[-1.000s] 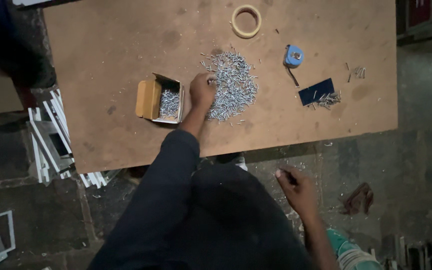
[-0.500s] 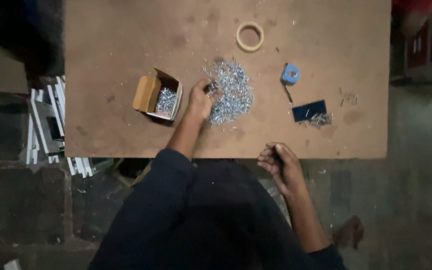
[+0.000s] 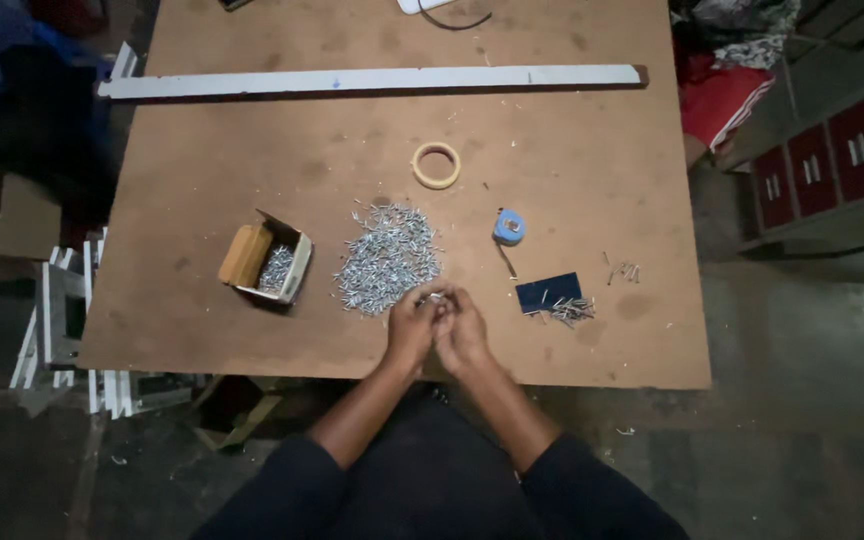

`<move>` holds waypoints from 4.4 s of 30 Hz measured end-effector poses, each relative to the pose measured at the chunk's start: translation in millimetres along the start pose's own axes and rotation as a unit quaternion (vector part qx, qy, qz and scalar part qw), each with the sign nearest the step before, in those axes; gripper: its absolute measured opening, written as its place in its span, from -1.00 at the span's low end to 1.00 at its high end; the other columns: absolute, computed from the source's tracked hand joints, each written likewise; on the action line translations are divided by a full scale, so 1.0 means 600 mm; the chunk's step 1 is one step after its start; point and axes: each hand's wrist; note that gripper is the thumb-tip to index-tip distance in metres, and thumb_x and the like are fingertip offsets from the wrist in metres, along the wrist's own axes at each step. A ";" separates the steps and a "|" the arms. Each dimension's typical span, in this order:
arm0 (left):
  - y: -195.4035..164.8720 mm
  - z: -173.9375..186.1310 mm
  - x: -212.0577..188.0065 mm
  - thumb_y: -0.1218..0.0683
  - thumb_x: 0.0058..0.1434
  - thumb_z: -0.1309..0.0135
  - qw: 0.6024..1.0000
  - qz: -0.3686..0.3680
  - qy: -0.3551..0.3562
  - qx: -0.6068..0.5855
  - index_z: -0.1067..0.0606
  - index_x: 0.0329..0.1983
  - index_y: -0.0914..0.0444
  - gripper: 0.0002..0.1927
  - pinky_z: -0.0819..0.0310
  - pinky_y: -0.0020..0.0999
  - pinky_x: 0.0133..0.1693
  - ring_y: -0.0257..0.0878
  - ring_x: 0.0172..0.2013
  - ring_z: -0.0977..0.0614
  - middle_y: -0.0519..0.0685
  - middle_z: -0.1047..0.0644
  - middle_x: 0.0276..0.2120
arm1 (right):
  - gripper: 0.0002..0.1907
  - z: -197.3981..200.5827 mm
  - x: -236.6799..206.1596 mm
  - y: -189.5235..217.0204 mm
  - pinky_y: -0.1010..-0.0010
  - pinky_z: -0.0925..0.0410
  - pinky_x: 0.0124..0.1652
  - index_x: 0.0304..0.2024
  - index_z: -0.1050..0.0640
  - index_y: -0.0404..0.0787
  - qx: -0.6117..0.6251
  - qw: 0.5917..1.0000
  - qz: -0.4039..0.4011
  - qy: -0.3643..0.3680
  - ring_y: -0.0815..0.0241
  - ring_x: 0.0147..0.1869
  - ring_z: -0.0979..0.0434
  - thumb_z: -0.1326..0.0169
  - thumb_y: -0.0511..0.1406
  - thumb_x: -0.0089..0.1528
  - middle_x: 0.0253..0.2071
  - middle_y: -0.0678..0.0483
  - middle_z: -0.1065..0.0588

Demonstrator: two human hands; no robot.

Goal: The person sorts a pile of small metal fasteners on a table, picking them up by hand and placing them into a cardboard box. The person repeatedly scoops fasteners from the table and transfers them into the box.

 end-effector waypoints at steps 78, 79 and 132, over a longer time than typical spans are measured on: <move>0.004 0.175 -0.046 -0.19 0.43 0.14 0.922 0.176 0.044 -0.343 -0.46 0.13 0.35 -0.47 -0.50 -0.23 0.10 -0.18 -0.04 -0.62 0.04 -0.57 -0.07 | -0.77 -0.216 -0.133 -0.004 0.48 -0.37 -0.37 -0.02 -0.48 -0.28 -0.240 0.952 -0.179 -0.058 0.28 -0.37 -0.46 0.06 -0.24 0.42 -0.33 0.07 -0.46; 0.005 0.185 -0.043 -0.18 0.44 0.13 0.914 0.182 0.037 -0.360 -0.46 0.14 0.37 -0.46 -0.50 -0.23 0.11 -0.17 -0.03 -0.63 0.06 -0.57 -0.07 | -0.77 -0.209 -0.133 -0.008 0.42 -0.46 -0.30 -0.06 -0.45 -0.29 -0.186 0.958 -0.198 -0.089 0.21 -0.30 -0.55 0.09 -0.24 0.41 -0.27 0.01 -0.51; -0.030 0.404 0.036 -0.01 0.44 0.14 0.906 0.246 0.136 -0.315 -0.51 -0.02 0.28 -0.69 -0.49 -0.22 -0.10 -0.16 -0.26 -0.60 0.00 -0.60 -0.27 | -0.75 -0.358 -0.095 -0.247 0.51 -0.30 -0.48 0.00 -0.48 -0.32 -0.243 0.954 -0.093 -0.150 0.30 -0.44 -0.40 0.10 -0.33 0.34 -0.38 0.08 -0.46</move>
Point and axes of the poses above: each hand's wrist, its own x-axis towards the middle knuckle, its own z-axis out of the back of the hand, y = z × x
